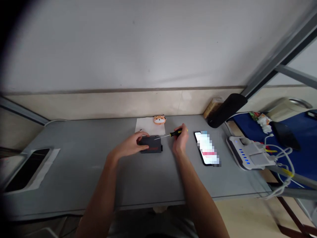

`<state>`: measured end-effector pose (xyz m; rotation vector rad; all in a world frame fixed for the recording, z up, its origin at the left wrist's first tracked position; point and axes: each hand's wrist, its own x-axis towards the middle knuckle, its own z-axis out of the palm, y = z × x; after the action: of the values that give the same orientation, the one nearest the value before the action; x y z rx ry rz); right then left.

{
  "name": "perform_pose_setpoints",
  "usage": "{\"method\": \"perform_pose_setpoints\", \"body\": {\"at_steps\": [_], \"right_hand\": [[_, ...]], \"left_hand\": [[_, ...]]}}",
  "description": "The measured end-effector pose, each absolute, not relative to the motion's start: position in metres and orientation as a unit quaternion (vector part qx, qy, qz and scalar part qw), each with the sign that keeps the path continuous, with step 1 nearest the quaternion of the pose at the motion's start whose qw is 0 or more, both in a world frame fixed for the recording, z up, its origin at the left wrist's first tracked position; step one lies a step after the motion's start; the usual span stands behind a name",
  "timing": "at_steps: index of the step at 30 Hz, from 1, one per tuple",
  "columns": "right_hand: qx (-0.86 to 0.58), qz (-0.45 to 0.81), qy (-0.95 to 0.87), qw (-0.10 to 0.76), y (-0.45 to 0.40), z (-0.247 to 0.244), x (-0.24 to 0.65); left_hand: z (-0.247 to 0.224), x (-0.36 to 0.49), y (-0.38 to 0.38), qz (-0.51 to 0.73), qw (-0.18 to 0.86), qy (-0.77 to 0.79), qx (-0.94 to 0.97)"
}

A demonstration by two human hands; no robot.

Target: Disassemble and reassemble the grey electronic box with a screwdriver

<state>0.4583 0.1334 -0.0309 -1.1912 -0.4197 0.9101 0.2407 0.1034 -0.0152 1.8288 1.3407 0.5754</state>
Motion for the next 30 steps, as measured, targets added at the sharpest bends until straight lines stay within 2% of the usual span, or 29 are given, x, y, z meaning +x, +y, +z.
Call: {"method": "perform_pose_setpoints", "body": {"at_steps": [5,10,18,30], "right_hand": [[-0.625,0.326,-0.199,0.681,0.133,-0.026,0.473],[-0.614,0.248,-0.349,0.663,0.125,-0.023,0.469],[-0.585,0.279,-0.452,0.613,0.111,-0.022,0.446],[-0.566,0.286,-0.471,0.613,0.105,-0.023,0.439]], "left_hand": [[-0.022,0.237,0.107,0.205,0.405,0.49,0.744],[-0.023,0.228,0.112,0.196,0.439,0.434,0.762],[-0.034,0.223,0.113,0.252,0.504,0.435,0.703],[-0.022,0.213,0.103,0.276,0.552,0.459,0.639]]}}
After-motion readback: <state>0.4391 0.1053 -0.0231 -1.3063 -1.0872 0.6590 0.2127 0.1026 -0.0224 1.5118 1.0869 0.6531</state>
